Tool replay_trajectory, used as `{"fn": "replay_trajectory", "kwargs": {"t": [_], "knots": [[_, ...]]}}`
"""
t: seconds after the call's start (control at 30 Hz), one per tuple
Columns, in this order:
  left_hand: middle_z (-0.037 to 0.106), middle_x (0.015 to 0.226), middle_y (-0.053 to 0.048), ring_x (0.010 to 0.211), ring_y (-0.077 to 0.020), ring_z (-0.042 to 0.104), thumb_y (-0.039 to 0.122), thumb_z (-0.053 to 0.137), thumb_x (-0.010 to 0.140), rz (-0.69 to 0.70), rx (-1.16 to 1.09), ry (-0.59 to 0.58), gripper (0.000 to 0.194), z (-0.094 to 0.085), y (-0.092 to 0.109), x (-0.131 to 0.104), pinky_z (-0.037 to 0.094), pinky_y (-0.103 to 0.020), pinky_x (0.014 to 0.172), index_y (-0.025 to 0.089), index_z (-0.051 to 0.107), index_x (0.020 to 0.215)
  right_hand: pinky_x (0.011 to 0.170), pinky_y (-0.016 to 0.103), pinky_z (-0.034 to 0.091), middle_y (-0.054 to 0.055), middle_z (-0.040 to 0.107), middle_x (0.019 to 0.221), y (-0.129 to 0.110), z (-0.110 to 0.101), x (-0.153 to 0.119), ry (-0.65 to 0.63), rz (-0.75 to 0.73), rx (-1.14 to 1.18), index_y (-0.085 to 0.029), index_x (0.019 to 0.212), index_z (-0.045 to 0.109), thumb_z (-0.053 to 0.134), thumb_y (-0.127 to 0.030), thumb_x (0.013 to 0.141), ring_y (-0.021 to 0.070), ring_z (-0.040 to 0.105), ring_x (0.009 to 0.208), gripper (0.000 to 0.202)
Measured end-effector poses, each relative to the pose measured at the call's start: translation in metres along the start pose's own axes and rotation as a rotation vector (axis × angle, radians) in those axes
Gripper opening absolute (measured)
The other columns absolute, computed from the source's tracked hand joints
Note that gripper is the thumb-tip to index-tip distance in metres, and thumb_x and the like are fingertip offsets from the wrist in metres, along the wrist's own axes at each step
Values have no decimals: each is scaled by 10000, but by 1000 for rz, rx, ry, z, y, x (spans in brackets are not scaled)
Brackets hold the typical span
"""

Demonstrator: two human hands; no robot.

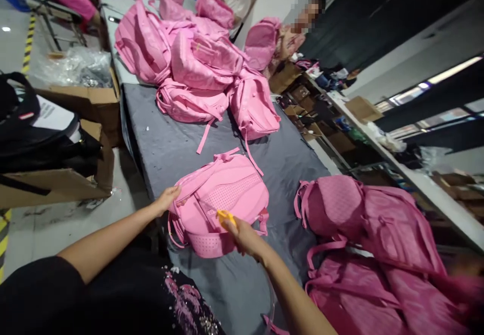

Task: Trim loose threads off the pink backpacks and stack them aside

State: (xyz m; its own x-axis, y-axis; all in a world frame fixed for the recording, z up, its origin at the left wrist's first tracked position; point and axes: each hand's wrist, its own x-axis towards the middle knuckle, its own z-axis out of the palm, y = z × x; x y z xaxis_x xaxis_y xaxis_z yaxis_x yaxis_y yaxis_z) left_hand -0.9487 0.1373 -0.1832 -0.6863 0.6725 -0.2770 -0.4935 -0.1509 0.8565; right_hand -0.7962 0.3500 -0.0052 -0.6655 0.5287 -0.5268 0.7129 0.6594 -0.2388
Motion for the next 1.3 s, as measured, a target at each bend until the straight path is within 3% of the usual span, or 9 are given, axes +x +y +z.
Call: {"fn": "replay_trajectory", "kwargs": {"t": [0.23, 0.33, 0.53, 0.63, 0.8, 0.9, 1.0, 1.17, 1.3], "knots": [[704, 658, -151, 462, -162, 605, 549, 459, 938, -456, -215, 105, 503, -6, 4, 26, 529, -272, 498, 83, 632, 864, 393, 223, 389, -30, 545, 580, -24, -10, -20, -347, -39, 53, -164, 1290, 519, 336, -608, 949, 125, 489, 385, 589], [700, 639, -134, 435, -167, 584, 562, 512, 906, -441, -127, 96, 473, -5, 2, 29, 518, -289, 484, 101, 609, 949, 464, 230, 439, -16, 566, 546, -39, -7, -16, -105, -86, 71, -155, 1239, 565, 355, -637, 934, 128, 513, 411, 607], [727, 907, -152, 850, -269, 688, 429, 553, 899, -86, 460, 93, 326, 12, 9, 7, 533, -414, 828, 144, 644, 1031, 415, 205, 397, -33, 561, 549, -13, -17, -25, -397, -29, 112, -169, 1217, 554, 395, -640, 924, 119, 516, 390, 577], [521, 1400, -227, 1343, -379, 436, 305, 644, 841, 288, 957, 65, 519, 43, 12, -24, 301, -562, 1112, 139, 554, 1324, 419, 208, 392, -28, 523, 507, 26, -48, -28, 10, 248, -17, -111, 1152, 565, 348, -521, 975, 128, 527, 400, 496], [115, 1625, -172, 1500, -363, 112, 359, 730, 779, 738, 1221, -478, 914, 98, -18, -73, 144, -580, 1188, 239, 248, 1546, 400, 209, 363, -45, 503, 491, 63, -64, -53, -37, 362, 42, -145, 1154, 546, 353, -474, 977, 131, 508, 381, 421], [197, 1608, -163, 1476, -371, 212, 196, 721, 762, 586, 1268, -632, 862, 118, -41, -71, 270, -545, 1157, 222, 320, 1525, 403, 218, 374, -45, 516, 492, 67, -53, -77, -96, 289, 174, -164, 1099, 545, 342, -556, 953, 134, 510, 380, 464], [304, 1573, -165, 1393, -390, 375, 127, 605, 828, 420, 1230, -496, 640, 126, -46, -51, 351, -550, 1095, 194, 462, 1449, 428, 220, 372, -41, 517, 475, 74, -47, -102, 208, 368, 81, -150, 1102, 542, 371, -540, 940, 135, 524, 393, 455], [695, 1141, -176, 973, -258, 691, 343, 406, 972, -42, 609, -245, 387, 112, -32, -20, 551, -377, 860, 114, 624, 1195, 413, 226, 361, -33, 548, 484, 89, -13, -145, -181, 236, 328, -166, 987, 538, 348, -708, 880, 133, 516, 383, 584], [701, 718, -167, 607, -221, 678, 326, 194, 1004, -351, 364, -159, 514, 97, -28, -5, 566, -338, 575, 39, 616, 1067, 434, 216, 384, -40, 529, 471, 86, 17, -154, 43, 274, 273, -169, 959, 516, 338, -616, 918, 123, 516, 388, 484]]}}
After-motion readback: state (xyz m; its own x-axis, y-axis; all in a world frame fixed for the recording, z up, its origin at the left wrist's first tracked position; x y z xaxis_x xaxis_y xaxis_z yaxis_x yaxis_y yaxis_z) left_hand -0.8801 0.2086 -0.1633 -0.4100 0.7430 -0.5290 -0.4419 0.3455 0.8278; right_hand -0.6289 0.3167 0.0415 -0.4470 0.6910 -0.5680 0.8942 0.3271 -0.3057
